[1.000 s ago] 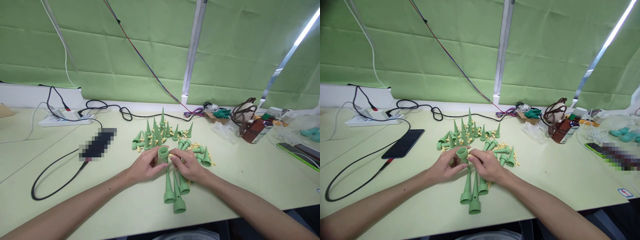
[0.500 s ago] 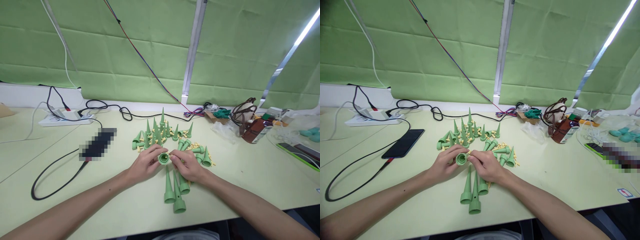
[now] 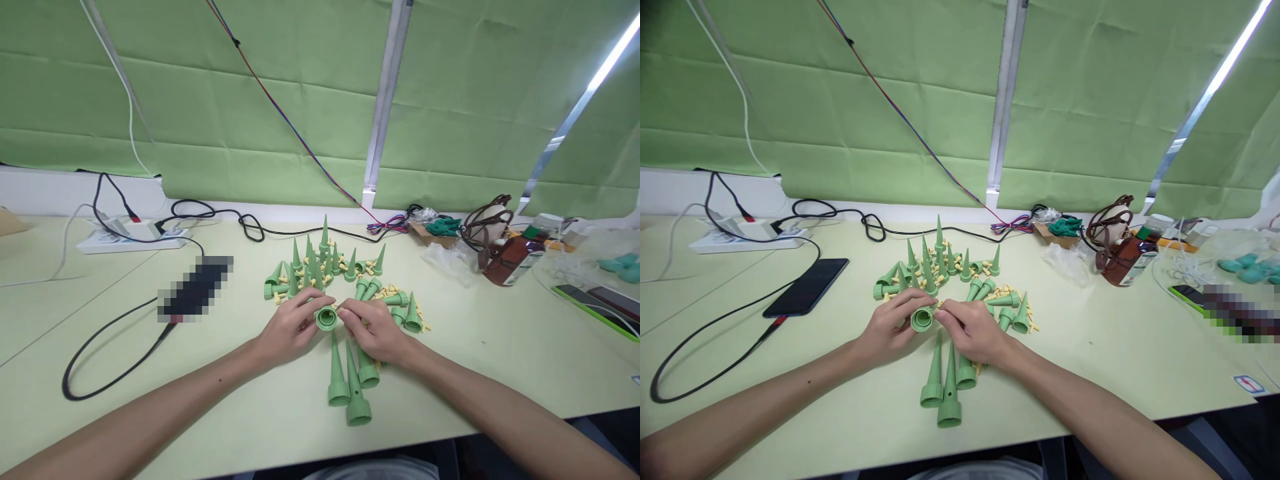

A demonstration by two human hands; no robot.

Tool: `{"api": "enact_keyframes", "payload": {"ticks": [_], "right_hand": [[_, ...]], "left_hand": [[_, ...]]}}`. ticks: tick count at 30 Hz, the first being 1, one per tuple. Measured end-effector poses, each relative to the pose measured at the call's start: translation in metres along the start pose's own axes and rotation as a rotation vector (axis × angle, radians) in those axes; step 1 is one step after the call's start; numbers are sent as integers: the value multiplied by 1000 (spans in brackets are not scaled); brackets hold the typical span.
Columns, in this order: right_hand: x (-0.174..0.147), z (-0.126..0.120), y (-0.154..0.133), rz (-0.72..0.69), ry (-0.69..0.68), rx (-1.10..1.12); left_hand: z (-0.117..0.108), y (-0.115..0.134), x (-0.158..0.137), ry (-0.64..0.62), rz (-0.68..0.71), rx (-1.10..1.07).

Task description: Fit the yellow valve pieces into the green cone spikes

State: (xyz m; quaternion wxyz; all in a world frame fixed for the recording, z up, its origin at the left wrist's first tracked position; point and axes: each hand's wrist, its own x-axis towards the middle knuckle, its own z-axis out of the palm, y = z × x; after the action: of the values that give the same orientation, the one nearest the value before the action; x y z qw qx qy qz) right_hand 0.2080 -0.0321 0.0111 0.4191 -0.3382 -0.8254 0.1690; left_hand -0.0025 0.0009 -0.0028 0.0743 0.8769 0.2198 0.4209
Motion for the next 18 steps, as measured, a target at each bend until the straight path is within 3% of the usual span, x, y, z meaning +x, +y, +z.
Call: {"api": "enact_keyframes", "payload": {"ticks": [7, 18], "right_hand": [[1, 1, 1, 14, 42, 20], [1, 0, -1, -26, 90, 34]], "left_hand": [[0, 2, 1, -11, -158, -52], [-3, 2, 5, -87, -101, -126]]}}
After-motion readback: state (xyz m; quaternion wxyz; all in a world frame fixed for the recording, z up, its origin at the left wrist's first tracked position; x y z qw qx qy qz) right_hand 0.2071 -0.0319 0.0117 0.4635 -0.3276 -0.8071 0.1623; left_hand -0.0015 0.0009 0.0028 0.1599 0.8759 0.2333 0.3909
